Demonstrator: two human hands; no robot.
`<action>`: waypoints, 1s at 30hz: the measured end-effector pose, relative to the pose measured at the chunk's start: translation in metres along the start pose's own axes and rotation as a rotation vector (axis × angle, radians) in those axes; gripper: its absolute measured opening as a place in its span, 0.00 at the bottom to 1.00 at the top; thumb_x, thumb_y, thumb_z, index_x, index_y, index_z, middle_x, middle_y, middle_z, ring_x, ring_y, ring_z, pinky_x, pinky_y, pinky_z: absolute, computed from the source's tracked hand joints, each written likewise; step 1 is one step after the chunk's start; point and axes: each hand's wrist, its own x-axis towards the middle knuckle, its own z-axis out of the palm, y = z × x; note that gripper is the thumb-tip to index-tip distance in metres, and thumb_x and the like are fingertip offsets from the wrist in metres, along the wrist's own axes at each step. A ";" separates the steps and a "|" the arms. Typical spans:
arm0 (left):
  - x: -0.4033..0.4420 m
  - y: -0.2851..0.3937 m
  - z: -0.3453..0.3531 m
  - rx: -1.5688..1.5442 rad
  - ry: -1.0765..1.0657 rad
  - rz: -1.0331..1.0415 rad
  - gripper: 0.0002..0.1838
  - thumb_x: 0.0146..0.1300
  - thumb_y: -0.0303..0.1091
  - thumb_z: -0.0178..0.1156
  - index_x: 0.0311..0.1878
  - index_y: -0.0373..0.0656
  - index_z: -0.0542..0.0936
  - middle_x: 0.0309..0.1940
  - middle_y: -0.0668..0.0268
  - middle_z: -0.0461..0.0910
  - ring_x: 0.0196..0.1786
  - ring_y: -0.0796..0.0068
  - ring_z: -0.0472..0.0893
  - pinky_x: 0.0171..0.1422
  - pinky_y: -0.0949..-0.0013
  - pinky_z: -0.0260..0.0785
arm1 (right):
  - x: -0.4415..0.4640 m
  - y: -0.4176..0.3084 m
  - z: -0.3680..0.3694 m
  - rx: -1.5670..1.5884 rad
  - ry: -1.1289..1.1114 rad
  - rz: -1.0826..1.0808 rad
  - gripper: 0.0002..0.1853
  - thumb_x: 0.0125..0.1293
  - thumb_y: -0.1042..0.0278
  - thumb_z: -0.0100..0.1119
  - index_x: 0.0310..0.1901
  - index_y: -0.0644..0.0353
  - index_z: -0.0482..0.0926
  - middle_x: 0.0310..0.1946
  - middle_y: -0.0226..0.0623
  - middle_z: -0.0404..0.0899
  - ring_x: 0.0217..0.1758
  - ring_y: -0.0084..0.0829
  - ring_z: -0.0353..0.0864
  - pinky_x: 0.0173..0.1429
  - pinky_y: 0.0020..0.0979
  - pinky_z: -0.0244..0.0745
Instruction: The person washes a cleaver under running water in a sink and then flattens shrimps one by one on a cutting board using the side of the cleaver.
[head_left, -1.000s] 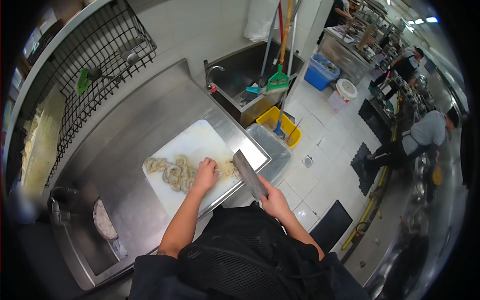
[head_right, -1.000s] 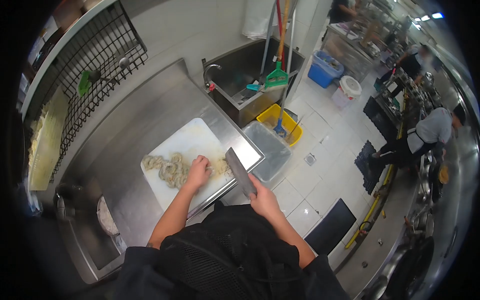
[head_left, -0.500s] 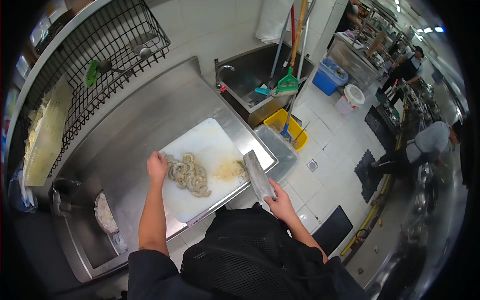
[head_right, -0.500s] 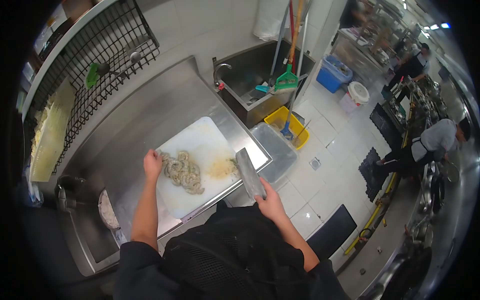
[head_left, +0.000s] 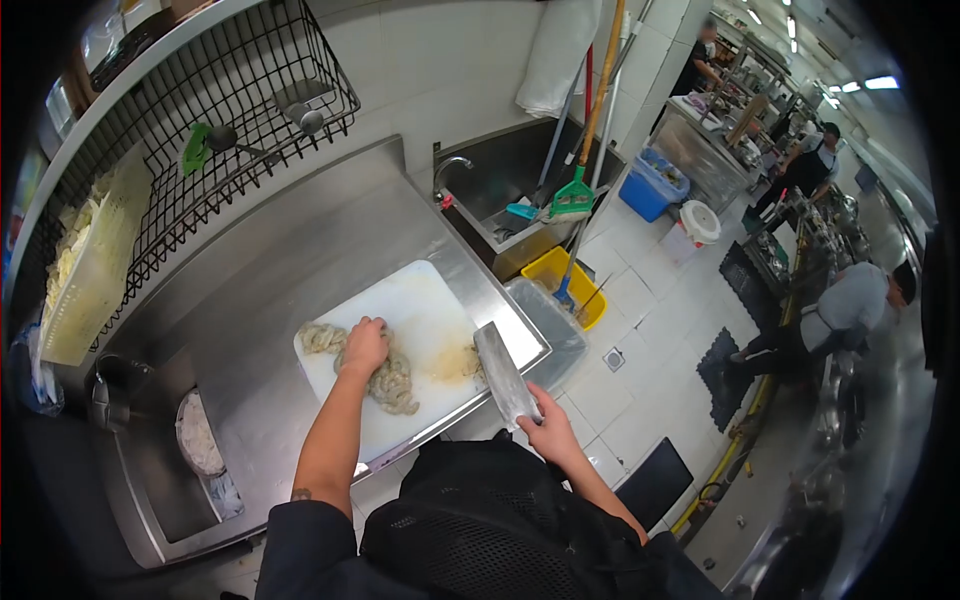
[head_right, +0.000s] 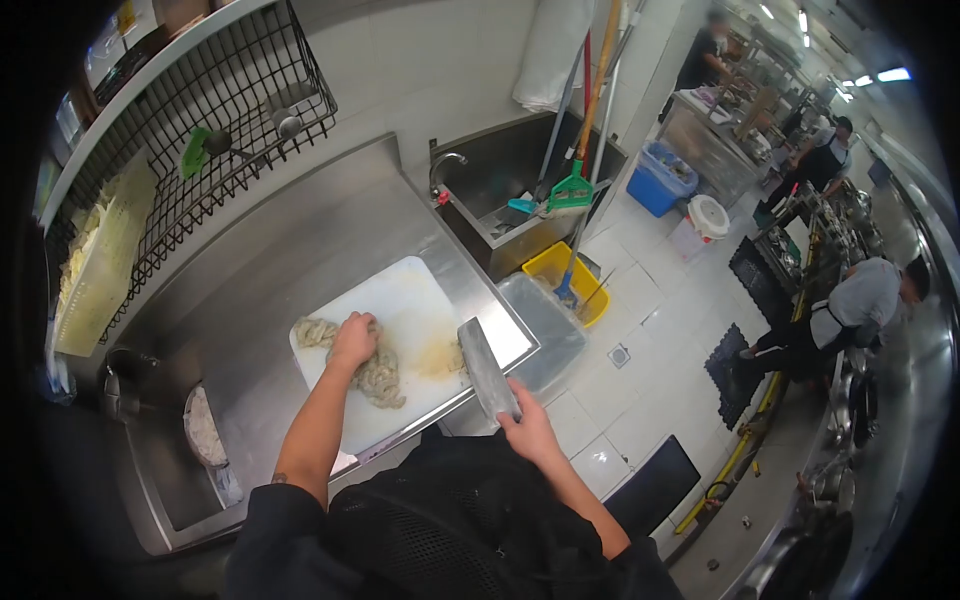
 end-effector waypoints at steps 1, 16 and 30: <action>-0.002 0.003 0.002 0.000 -0.001 0.007 0.16 0.61 0.28 0.63 0.54 0.43 0.86 0.53 0.51 0.82 0.56 0.48 0.81 0.64 0.50 0.74 | -0.003 -0.008 -0.001 -0.004 -0.008 0.020 0.37 0.66 0.75 0.67 0.76 0.63 0.66 0.69 0.56 0.75 0.74 0.47 0.75 0.75 0.40 0.70; -0.002 0.072 0.045 -0.375 -0.496 0.244 0.17 0.53 0.17 0.54 0.42 0.40 0.89 0.43 0.57 0.84 0.44 0.64 0.82 0.52 0.65 0.74 | -0.008 0.014 0.001 -0.014 0.035 0.025 0.39 0.68 0.78 0.66 0.79 0.57 0.64 0.61 0.53 0.81 0.66 0.38 0.81 0.65 0.36 0.76; -0.049 0.086 0.068 -0.330 0.081 0.260 0.06 0.61 0.25 0.66 0.40 0.37 0.84 0.39 0.51 0.84 0.47 0.47 0.82 0.54 0.49 0.75 | 0.007 0.017 0.009 -0.089 -0.097 -0.058 0.40 0.65 0.80 0.63 0.79 0.50 0.66 0.74 0.52 0.72 0.77 0.49 0.71 0.78 0.40 0.67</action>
